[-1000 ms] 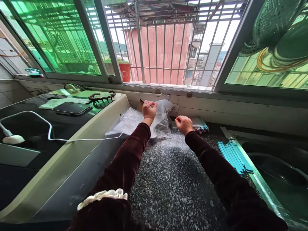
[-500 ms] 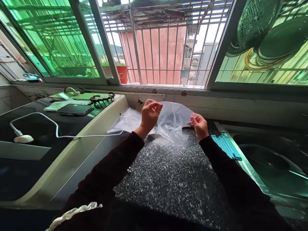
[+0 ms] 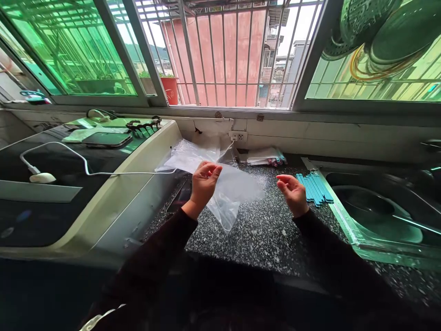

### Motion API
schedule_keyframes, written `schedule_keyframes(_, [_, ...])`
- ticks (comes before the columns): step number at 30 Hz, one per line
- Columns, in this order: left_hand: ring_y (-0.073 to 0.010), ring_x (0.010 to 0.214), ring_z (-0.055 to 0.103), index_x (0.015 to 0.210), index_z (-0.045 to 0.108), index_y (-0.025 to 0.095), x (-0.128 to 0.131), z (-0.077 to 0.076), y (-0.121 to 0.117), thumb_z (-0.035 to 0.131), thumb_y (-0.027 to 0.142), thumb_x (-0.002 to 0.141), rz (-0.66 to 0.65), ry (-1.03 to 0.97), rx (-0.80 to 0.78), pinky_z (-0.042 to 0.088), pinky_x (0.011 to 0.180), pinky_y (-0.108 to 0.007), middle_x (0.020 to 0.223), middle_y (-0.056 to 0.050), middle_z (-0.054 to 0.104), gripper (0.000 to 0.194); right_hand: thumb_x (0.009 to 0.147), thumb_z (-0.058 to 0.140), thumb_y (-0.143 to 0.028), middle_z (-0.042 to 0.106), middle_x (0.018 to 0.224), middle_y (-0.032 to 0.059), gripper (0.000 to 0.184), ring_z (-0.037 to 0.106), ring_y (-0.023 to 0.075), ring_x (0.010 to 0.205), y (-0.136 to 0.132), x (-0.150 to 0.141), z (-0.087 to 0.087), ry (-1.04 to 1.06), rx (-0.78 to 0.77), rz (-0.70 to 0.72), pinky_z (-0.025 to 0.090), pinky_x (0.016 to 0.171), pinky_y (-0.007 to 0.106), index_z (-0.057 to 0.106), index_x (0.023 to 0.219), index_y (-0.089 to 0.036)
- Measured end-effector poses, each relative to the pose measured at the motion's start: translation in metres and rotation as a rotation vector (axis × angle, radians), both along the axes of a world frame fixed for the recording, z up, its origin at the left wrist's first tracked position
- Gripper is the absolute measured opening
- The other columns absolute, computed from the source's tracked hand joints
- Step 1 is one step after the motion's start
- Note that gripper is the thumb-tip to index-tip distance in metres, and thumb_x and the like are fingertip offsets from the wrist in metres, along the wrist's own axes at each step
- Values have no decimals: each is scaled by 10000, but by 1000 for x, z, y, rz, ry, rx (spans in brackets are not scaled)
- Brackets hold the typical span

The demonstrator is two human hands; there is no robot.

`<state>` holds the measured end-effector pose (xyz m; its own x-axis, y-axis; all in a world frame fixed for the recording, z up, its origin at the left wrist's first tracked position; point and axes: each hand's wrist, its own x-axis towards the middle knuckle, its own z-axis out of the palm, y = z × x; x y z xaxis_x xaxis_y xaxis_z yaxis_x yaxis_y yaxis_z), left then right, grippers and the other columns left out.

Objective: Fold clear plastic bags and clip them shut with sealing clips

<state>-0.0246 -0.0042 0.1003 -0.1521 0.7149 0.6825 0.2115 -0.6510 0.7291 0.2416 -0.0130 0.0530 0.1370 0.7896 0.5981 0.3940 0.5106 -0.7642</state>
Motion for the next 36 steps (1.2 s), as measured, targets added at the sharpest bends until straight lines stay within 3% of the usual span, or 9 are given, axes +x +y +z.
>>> schedule_keyframes(5, [-102, 699, 505, 673, 621, 171, 9, -11, -15, 631, 293, 761, -1, -72, -22, 389, 582, -212, 730, -7, 530, 151, 750, 613, -462, 587, 715, 28, 270, 512, 137, 629, -8, -16, -16, -242, 67, 109, 441, 571, 279, 641, 804, -199])
schedule_keyframes(10, [-95, 652, 483, 643, 603, 171, 28, -26, -7, 639, 347, 746, -16, -224, -51, 378, 558, -211, 695, 1, 510, 207, 814, 550, -357, 594, 682, 30, 221, 512, 132, 619, -9, -12, -25, -240, 120, 14, 433, 568, 275, 608, 677, -192])
schedule_keyframes(17, [-83, 609, 463, 637, 608, 173, 41, -44, 15, 681, 425, 688, -117, -383, -104, 395, 603, -228, 668, 16, 519, 267, 792, 577, -355, 598, 694, 14, 193, 521, 120, 609, -7, 5, -20, -141, 102, -126, 444, 570, 266, 612, 697, -190])
schedule_keyframes(25, [-97, 641, 488, 678, 665, 186, 23, -71, 20, 683, 445, 684, -134, -404, -143, 420, 666, -254, 675, 9, 560, 260, 799, 585, -306, 615, 738, 34, 134, 561, 152, 692, -14, 4, -10, -195, 179, -94, 447, 577, 297, 626, 720, -206])
schedule_keyframes(36, [-95, 674, 500, 680, 691, 196, 17, -67, 16, 695, 373, 696, -132, -399, -144, 409, 624, -228, 696, 7, 553, 178, 793, 606, -282, 609, 722, 12, 103, 561, 144, 677, -24, 6, 2, -251, 300, -195, 432, 547, 286, 629, 705, -233])
